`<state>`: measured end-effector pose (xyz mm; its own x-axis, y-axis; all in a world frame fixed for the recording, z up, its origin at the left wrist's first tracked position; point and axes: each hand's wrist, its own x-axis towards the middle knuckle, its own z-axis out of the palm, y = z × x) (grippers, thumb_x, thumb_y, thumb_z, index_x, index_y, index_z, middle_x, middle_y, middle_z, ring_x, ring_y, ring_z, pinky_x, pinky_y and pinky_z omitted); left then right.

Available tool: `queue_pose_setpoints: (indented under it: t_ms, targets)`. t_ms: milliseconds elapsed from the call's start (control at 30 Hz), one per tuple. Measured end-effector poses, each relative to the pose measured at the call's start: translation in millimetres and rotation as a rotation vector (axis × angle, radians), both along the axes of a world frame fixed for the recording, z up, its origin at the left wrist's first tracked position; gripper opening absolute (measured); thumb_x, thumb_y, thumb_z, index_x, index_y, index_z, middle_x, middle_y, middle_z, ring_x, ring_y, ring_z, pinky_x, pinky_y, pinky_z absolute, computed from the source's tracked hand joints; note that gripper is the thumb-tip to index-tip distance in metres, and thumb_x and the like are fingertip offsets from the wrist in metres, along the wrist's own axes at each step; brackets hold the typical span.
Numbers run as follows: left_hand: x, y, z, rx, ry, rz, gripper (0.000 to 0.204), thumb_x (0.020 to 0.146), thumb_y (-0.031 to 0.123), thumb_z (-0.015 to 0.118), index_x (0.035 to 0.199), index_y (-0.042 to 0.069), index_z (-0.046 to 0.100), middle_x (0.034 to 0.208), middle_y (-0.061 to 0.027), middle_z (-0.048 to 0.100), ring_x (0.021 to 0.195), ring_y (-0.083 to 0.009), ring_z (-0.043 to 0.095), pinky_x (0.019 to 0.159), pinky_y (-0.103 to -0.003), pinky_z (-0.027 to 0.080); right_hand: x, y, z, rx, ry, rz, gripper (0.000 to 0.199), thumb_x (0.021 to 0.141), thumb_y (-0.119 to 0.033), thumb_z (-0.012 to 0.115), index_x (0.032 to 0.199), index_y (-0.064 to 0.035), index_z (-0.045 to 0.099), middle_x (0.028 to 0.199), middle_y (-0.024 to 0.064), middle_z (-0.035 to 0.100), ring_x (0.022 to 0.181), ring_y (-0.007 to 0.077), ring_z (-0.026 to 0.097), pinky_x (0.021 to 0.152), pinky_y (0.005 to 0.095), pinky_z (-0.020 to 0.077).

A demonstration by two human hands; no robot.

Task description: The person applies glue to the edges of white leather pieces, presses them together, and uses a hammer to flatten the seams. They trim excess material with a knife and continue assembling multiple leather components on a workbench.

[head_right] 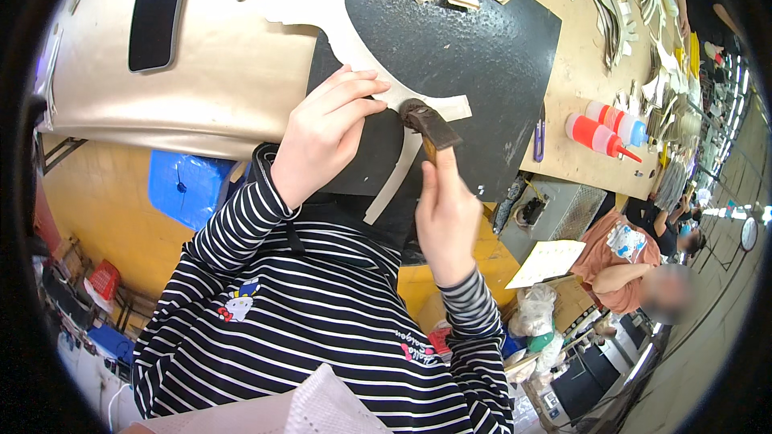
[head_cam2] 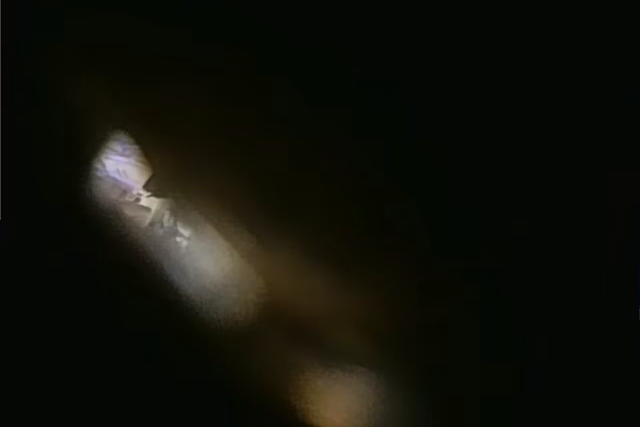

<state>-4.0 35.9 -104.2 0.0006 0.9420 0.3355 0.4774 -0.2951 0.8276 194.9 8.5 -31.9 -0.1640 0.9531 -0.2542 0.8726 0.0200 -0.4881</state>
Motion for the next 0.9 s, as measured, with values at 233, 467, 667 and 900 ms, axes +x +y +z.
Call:
queue_pose_setpoints:
  t_ms: [233, 467, 667, 900]
  targets:
    - [0.1, 0.5, -0.4, 0.006, 0.005, -0.003, 0.022, 0.077, -0.013, 0.06, 0.092, 0.0, 0.068, 0.11, -0.0105, 0.069, 0.114, -0.0281, 0.065, 0.106, -0.046, 0.048, -6.7, -4.7, 14.9, 0.466, 0.676, -0.342, 0.019, 0.1, -0.012, 0.053, 0.101, 0.0066, 0.057, 0.072, 0.0128, 0.061, 0.054, 0.0169, 0.05, 0.051, 0.0277, 0.041]
    - [1.0, 0.1, 0.6, -0.001, 0.006, 0.002, 0.021, 0.076, -0.013, 0.06, 0.091, -0.001, 0.068, 0.109, -0.0107, 0.07, 0.113, -0.0283, 0.065, 0.106, -0.046, 0.048, 1.6, 5.2, 13.2, 0.449, 0.117, 0.044, 0.021, 0.097, 0.0, 0.052, 0.116, 0.0049, 0.059, 0.068, 0.0147, 0.059, 0.055, 0.0264, 0.058, 0.05, 0.035, 0.043]
    - [0.8, 1.3, 0.1, 0.002, 0.002, 0.005, 0.021, 0.076, -0.013, 0.06, 0.091, -0.001, 0.068, 0.109, -0.0108, 0.07, 0.113, -0.0284, 0.065, 0.106, -0.046, 0.049, -4.7, 7.8, -0.9, 0.335, 0.294, -0.056, 0.019, 0.097, -0.003, 0.054, 0.112, 0.0037, 0.063, 0.069, 0.019, 0.062, 0.054, 0.0276, 0.058, 0.053, 0.0328, 0.0459]
    - [-0.4, 0.4, 0.4, 0.01, 0.008, 0.003, 0.02, 0.076, -0.013, 0.06, 0.09, -0.001, 0.068, 0.108, -0.0105, 0.07, 0.112, -0.0294, 0.065, 0.105, -0.046, 0.049, -7.3, 13.5, 12.3, 0.439, 0.485, -0.336, 0.038, 0.106, -0.014, 0.04, 0.138, 0.0059, 0.047, 0.067, 0.0036, 0.056, 0.053, 0.0074, 0.045, 0.047, 0.0217, 0.0322]
